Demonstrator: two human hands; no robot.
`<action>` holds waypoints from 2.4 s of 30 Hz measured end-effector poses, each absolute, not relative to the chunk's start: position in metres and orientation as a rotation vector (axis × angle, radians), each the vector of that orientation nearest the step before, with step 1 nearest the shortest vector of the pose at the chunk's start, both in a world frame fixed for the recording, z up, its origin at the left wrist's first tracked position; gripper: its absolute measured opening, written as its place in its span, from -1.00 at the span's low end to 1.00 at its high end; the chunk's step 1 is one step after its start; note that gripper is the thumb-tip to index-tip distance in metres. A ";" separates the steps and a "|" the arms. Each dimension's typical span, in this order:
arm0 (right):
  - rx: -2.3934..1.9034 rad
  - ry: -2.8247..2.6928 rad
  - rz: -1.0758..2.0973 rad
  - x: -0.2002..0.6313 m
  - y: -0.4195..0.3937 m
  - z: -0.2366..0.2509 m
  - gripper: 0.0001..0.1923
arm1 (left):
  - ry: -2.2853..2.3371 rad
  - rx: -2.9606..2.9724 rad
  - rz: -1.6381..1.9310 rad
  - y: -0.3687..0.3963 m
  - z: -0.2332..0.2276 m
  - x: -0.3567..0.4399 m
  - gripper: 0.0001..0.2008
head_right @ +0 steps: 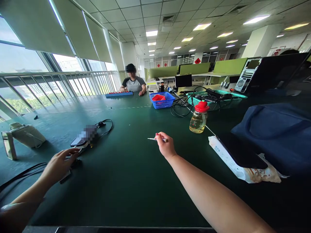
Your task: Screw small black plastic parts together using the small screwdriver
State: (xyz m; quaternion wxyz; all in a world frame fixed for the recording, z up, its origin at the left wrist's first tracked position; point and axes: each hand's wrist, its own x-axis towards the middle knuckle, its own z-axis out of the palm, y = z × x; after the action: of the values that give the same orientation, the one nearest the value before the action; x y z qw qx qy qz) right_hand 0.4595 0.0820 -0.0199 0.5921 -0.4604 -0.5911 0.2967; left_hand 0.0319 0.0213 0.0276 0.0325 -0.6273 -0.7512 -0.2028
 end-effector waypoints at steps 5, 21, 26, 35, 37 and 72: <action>-1.048 -1.387 0.658 0.461 0.081 -0.021 -0.57 | -2.667 -1.522 -1.199 0.005 0.053 0.034 -0.66; -1.036 -1.406 0.720 0.461 0.083 -0.025 -0.58 | -2.638 -1.394 -1.912 -0.003 0.042 0.040 -0.81; -1.039 -1.402 0.739 0.461 0.085 -0.026 -0.58 | -2.691 -1.337 -1.783 0.004 0.029 0.035 -0.82; -1.048 -1.428 0.736 0.461 0.084 -0.026 -0.59 | -2.646 -1.583 -1.524 0.007 0.005 0.009 -0.73; -1.050 -1.434 0.731 0.460 0.083 -0.024 -0.58 | -2.636 -1.623 -1.537 0.009 0.000 0.004 -0.64; -1.060 -1.512 0.714 0.460 0.081 -0.026 -0.54 | -2.274 -1.997 -0.794 0.014 -0.013 0.000 -0.48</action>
State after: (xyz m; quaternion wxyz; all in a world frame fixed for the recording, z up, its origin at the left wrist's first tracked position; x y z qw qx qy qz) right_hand 0.4595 0.0811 -0.0257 0.5487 -0.4477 -0.6386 0.3013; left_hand -0.0002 0.0139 -0.0132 0.0065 -0.6383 -0.7267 -0.2539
